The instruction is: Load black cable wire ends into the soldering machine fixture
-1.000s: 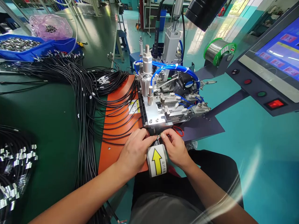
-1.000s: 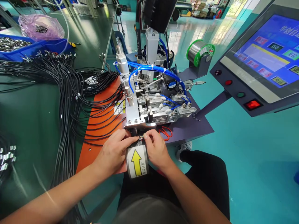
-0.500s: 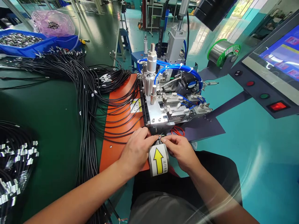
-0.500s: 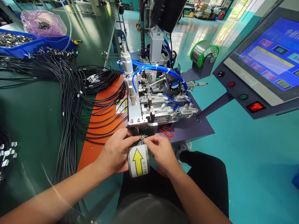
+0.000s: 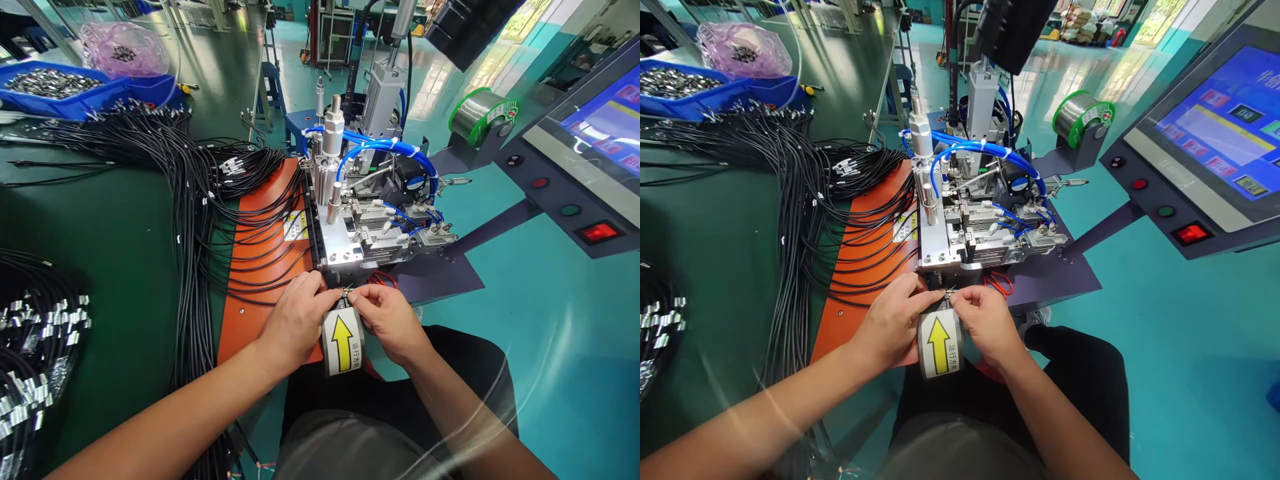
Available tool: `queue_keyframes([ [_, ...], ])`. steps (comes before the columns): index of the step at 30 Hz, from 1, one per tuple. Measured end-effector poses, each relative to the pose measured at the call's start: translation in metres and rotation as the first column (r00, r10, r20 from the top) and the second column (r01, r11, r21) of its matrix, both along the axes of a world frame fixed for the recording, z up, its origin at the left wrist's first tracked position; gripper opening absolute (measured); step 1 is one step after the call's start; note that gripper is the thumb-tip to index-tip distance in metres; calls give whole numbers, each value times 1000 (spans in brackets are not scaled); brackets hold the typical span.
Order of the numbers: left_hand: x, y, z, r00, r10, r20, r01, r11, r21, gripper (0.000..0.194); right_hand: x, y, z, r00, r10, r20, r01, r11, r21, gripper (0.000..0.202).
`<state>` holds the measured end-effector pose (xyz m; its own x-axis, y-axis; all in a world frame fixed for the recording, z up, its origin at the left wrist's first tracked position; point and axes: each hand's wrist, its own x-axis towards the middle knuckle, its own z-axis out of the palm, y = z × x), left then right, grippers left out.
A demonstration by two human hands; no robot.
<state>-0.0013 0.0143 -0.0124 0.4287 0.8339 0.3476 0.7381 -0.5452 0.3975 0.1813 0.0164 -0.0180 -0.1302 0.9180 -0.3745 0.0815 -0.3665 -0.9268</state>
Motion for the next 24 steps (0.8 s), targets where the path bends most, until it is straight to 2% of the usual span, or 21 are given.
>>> queue_keyframes([
  [4,-1,0,0,1000,-11,3,11,1000,-4,25,-2,-2,4,965,-34,260,-8,987,157,20],
  [10,-1,0,0,1000,-12,4,12,1000,-9,27,-1,-2,10,906,-72,417,-58,955,290,19],
  [24,-1,0,0,1000,-6,-7,6,1000,-20,25,2,1,2,929,-54,367,-72,945,321,20],
])
